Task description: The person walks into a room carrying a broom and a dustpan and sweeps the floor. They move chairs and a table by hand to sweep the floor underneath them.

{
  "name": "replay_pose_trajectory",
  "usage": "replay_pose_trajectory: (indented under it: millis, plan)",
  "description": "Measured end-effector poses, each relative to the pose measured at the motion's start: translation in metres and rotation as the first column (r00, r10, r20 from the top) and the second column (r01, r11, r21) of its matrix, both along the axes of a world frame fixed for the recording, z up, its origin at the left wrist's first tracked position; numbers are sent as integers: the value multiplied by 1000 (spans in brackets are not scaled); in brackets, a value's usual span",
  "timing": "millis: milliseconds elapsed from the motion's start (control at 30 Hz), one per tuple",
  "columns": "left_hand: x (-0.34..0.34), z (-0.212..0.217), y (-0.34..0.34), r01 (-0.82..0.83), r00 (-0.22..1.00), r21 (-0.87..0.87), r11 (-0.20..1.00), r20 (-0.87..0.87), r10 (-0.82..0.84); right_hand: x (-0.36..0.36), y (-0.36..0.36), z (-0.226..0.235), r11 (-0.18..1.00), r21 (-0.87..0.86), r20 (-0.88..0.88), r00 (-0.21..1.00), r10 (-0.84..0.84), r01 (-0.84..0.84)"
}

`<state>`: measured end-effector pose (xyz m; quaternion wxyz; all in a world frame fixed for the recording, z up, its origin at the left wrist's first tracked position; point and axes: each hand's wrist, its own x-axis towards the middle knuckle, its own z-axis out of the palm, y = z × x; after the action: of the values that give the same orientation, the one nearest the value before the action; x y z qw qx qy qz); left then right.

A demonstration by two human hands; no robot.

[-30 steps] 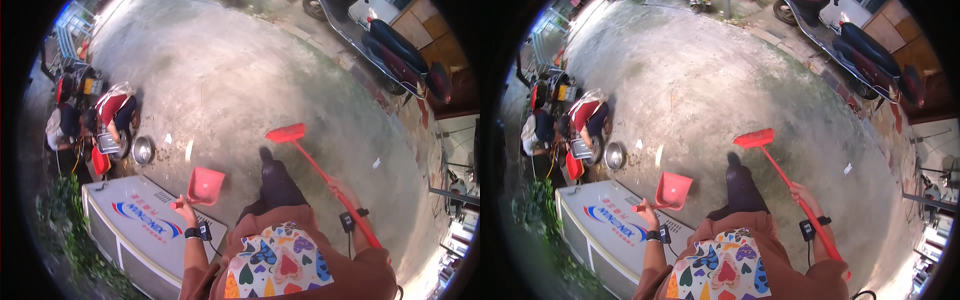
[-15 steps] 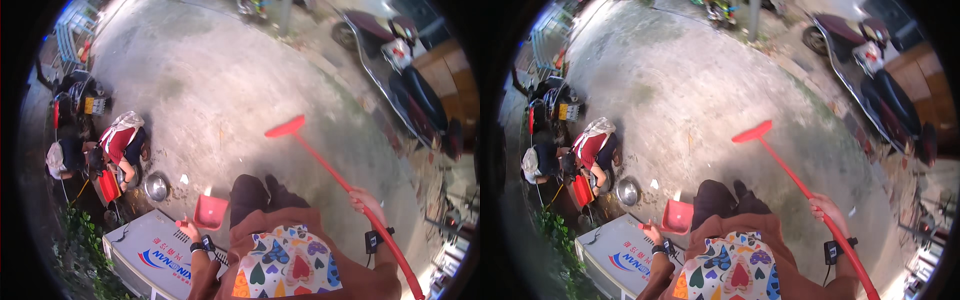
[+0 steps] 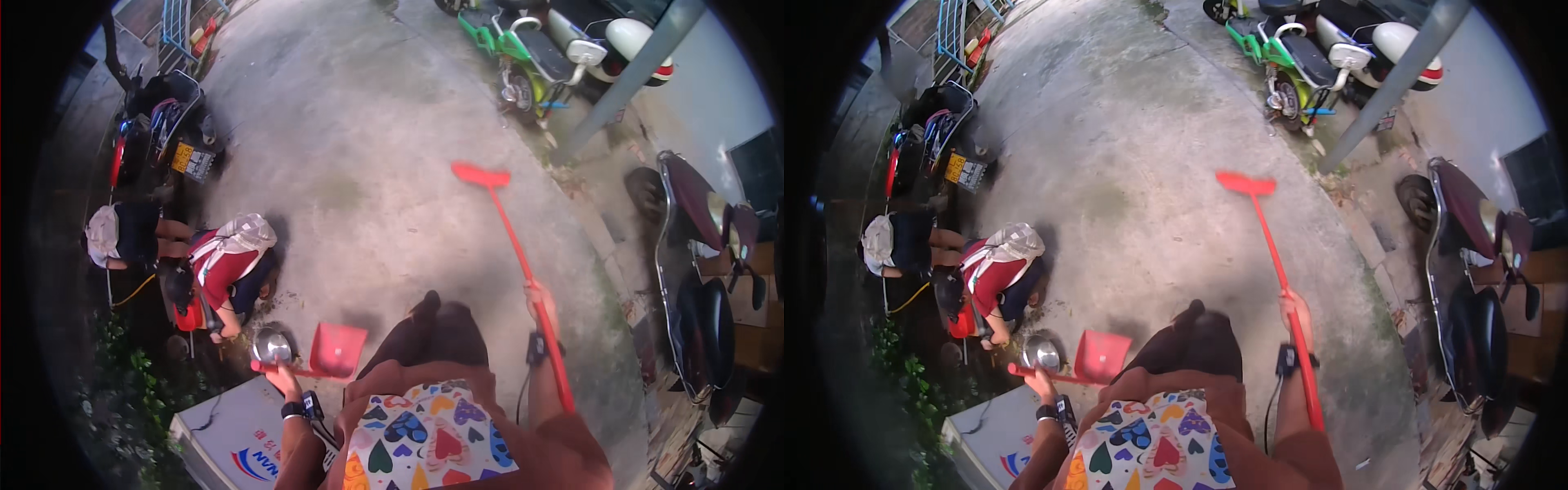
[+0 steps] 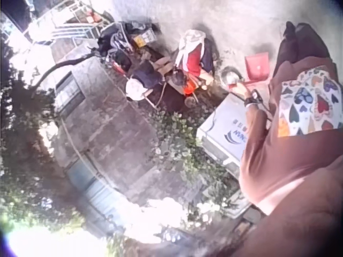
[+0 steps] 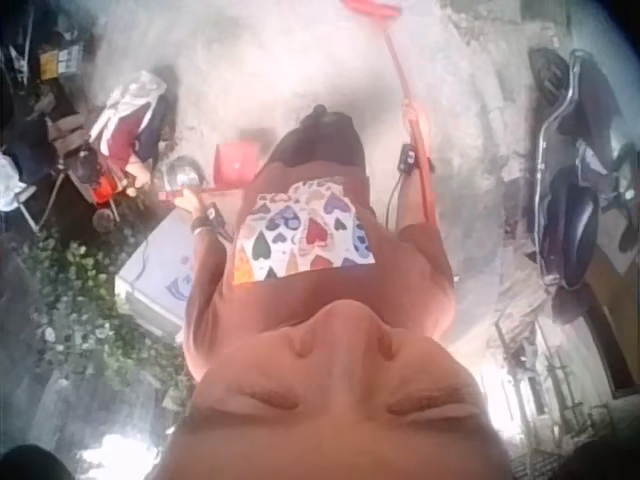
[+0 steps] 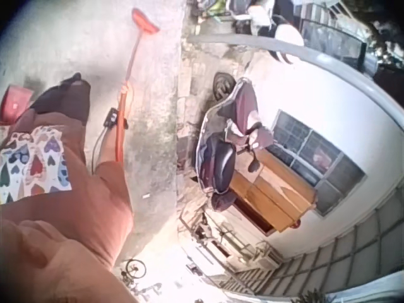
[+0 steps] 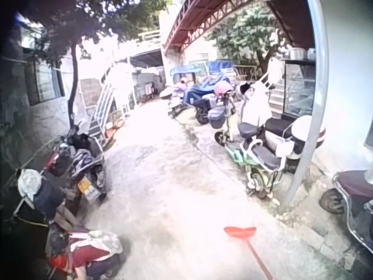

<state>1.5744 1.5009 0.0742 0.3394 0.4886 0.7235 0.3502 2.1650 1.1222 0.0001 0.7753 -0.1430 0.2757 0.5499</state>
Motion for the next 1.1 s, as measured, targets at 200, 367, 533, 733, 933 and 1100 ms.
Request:
replay_pose_trajectory:
  millis: [200, 367, 533, 733, 933, 1100]
  plan:
    - [112, 42, 146, -63, 966, 72, 995, 254, 43, 76, 122, 96, 966, -142, 88, 969, 230, -216]
    - [209, 30, 291, 92, 985, 164, 982, 131, -115, 95, 227, 160, 987, -129, 141, 983, 115, -97]
    - [302, 42, 436, -6, 953, 164, 986, 301, -45, 163, 352, 60, 981, -192, -264, 964, -22, -30]
    - [323, 64, 579, -290, 875, 149, 945, 442, 199, 255, 518, 241, 476, -810, 218, 578, 787, -342]
    - [383, 25, 736, -267, 914, 227, 937, 367, 172, 362, 737, 291, 517, -855, 492, 248, 834, -42]
    - [431, 39, 872, -352, 875, 203, 914, 418, 245, 449, 906, 224, 945, -236, 495, 809, 316, -226]
